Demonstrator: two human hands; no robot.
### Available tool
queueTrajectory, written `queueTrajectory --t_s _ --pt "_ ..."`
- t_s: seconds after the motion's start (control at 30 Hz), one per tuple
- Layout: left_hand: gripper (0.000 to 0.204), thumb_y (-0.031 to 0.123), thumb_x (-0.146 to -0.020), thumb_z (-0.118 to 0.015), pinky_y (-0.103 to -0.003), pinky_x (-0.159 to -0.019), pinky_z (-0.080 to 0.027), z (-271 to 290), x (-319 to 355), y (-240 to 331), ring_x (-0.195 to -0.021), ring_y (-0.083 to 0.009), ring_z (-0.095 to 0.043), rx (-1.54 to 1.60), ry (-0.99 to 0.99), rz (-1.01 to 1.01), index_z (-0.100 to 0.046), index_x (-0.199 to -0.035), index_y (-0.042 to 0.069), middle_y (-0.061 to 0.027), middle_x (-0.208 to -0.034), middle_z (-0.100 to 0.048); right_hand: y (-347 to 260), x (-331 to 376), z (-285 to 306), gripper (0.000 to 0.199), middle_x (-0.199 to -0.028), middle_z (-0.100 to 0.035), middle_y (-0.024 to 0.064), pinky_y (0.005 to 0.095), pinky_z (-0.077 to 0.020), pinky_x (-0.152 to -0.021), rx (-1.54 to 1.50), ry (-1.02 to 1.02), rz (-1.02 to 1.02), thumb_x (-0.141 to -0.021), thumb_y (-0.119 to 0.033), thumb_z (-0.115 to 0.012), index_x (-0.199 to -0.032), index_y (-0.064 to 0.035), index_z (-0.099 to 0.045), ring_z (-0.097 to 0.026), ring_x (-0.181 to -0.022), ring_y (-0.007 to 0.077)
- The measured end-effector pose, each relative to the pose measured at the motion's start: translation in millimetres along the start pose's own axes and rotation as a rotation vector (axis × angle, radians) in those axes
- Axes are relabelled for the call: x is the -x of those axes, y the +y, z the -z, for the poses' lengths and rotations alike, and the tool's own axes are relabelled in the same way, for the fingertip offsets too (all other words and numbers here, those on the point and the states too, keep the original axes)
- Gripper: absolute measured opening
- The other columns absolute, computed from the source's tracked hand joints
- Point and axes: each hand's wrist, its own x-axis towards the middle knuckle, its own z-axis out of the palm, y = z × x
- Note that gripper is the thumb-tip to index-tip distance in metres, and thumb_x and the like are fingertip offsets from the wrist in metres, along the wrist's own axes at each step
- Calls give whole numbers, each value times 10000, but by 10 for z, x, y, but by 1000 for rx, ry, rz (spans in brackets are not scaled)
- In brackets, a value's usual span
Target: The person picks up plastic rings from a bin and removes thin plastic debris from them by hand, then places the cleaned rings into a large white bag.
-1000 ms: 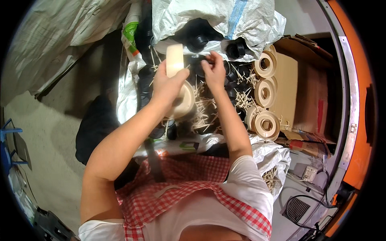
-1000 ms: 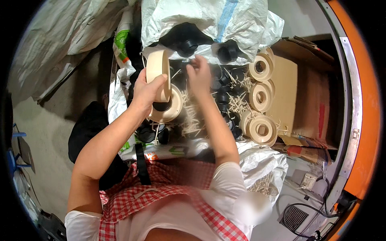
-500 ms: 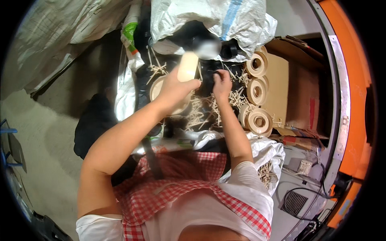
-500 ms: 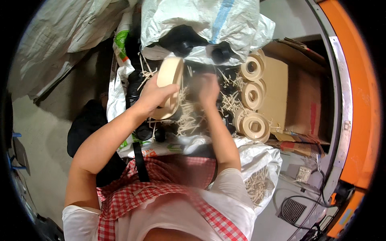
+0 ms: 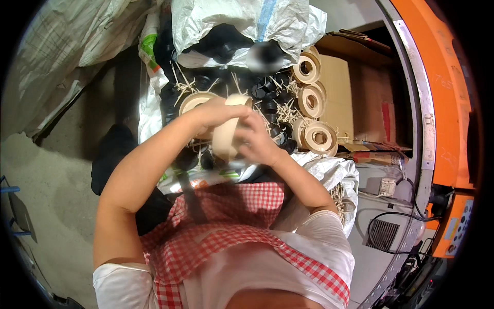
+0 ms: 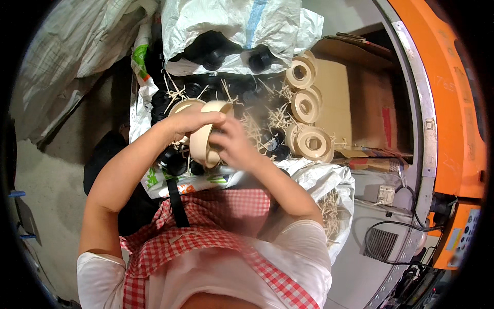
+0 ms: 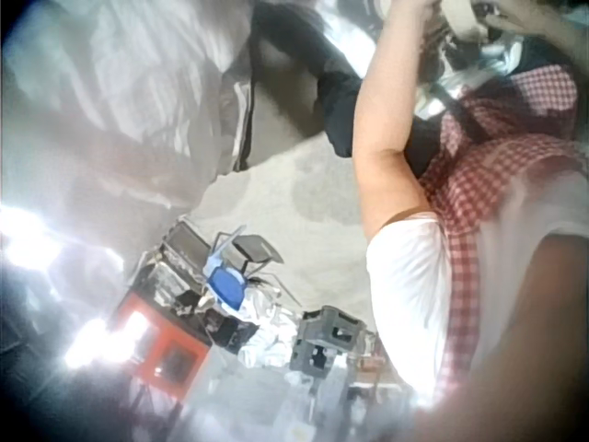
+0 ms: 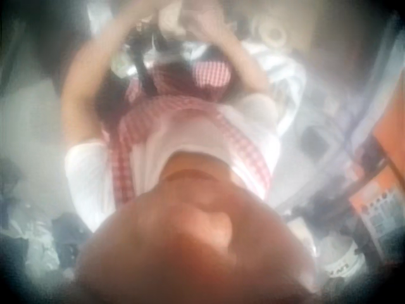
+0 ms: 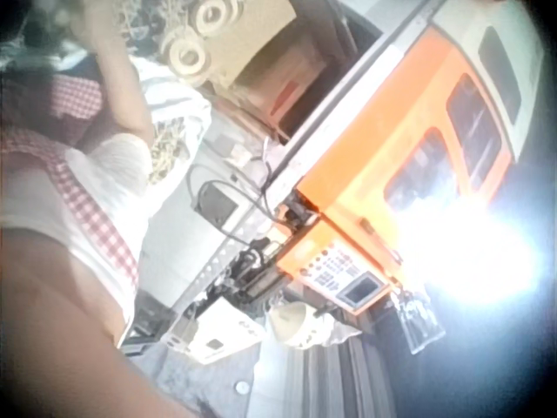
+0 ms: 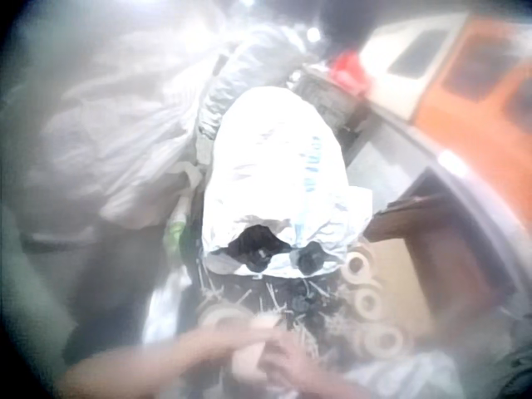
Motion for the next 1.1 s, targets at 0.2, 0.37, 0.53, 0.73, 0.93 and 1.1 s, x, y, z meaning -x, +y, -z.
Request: queueTrajectory --t_s 0.2,0.37,0.53,0.73,0.93,1.1 --pt "498 241 -761 -706 -271 -743 -497 -41 -103 -274 -882 -133 -598 -251 107 -310 -532 -1173 19 -77 -1009 -623 21 -32 -36 601 -1266 -439 170 399 -453 -900 -1025 70 -850 -782 -211 -657 -1296 -86 -371 -464 -1153 310" --pt "513 234 -748 -714 -266 -770 -481 -68 -143 -305 -888 -132 -591 -255 188 -376 -525 -1175 23 -79 -1000 -621 7 80 -281 644 -1159 -530 171 331 -540 -723 -798 237 -724 -933 -527 -398 -1387 -100 -236 -624 -890 271" --pt "559 282 -719 -715 -289 -772 -481 -47 -155 -368 -879 -157 -600 -336 250 -394 -523 -1169 12 -91 -988 -620 84 69 -160 823 -1069 -579 171 292 -533 -667 -1447 -70 -1149 -917 -344 -544 -1454 -82 23 -629 -800 220" --pt "520 211 -744 -723 -285 -744 -490 -143 -253 -373 -855 -148 -602 -368 272 -338 -511 -1173 7 -77 -986 -621 307 267 -316 621 -816 -634 133 249 -495 -544 -1960 88 -1191 -933 -422 -488 -1367 -29 -281 -613 -677 169" --pt "703 94 -788 -593 -306 -856 -477 190 -240 -487 -1013 -212 -559 87 520 -271 -260 -1407 63 -130 -1202 -501 791 742 148 636 -915 -627 222 430 -476 -784 113 47 -858 -755 -283 -658 -1261 31 -437 -609 -865 351" --pt "578 164 -774 -579 -345 -876 -462 866 -346 -899 -1067 -277 -537 -21 645 -114 -417 -1298 -15 -192 -1231 -492 1702 2464 592 484 -1197 -529 164 457 -362 -921 866 -199 -1191 -722 -353 -698 -1082 -48 -590 -522 -1066 288"
